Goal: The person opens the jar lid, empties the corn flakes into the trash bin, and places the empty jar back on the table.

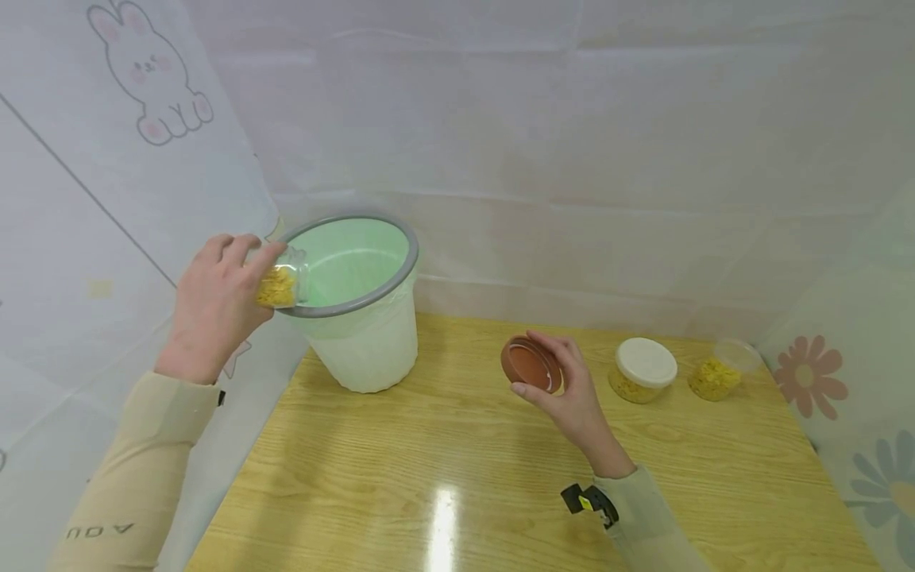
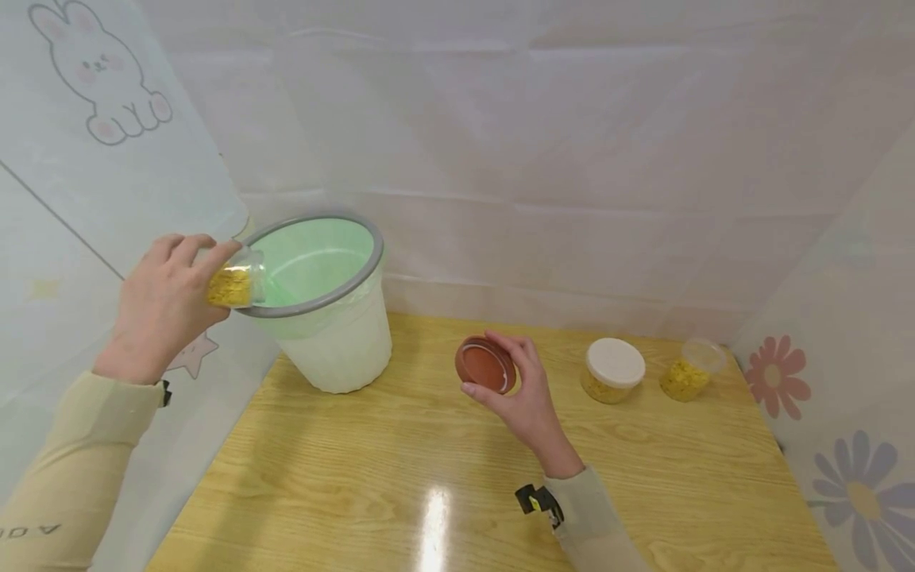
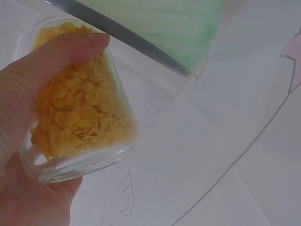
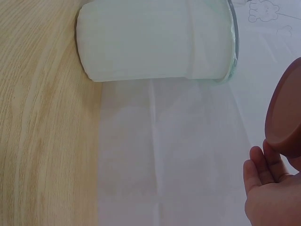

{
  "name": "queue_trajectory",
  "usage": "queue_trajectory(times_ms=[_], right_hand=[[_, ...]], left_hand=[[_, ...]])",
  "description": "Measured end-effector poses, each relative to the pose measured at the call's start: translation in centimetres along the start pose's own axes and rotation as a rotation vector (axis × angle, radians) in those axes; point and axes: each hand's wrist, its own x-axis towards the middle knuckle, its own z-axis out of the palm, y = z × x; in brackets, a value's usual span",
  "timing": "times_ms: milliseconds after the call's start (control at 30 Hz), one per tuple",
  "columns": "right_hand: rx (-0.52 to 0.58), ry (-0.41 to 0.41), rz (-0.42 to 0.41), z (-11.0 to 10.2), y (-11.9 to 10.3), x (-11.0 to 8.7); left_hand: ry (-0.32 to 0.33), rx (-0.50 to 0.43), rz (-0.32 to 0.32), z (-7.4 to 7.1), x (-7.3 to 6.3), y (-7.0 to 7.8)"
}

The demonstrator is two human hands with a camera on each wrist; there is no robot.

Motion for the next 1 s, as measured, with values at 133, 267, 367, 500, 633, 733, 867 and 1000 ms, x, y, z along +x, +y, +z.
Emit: queue_trajectory(times_ms=[133,267,367,500,633,733,867,1000], right_hand=[[0.001,0.002,0.000,0.0,0.0,0.0],[0.002,0.002,-0.002,0.0,-0.1,0.0],[0.005,0.001,-0.001,0.0,-0.1,0.0],[0.012,0.000,-0.004,-0.1,-0.1,0.0],[0.018,0.000,-0.007,-0.1,-0.1,0.0],[0.009,-0.001,-0.003,-0.1,-0.2,-0.1],[0.000,-0.001,0.001,-0.1,-0.3,-0.1],[0.008,0.000,-0.003,-0.2,-0.2,-0.1]], left_hand=[[0.020,0.004,-0.002,0.0,0.0,-0.1],[0.035,0.013,-0.010,0.0,-0.2,-0.3],[0.032,0.015,-0.010,0.1,-0.2,-0.3],[0.030,0.015,-0.005,0.1,-0.1,-0.4],[0.034,0.019,0.006,0.1,-0.1,-0.5],[0.042,0.024,0.033,0.2,0.0,-0.7],[0.050,0.022,0.062,0.3,0.2,-1.0],[0.050,0.018,0.070,0.3,0.5,-1.1]])
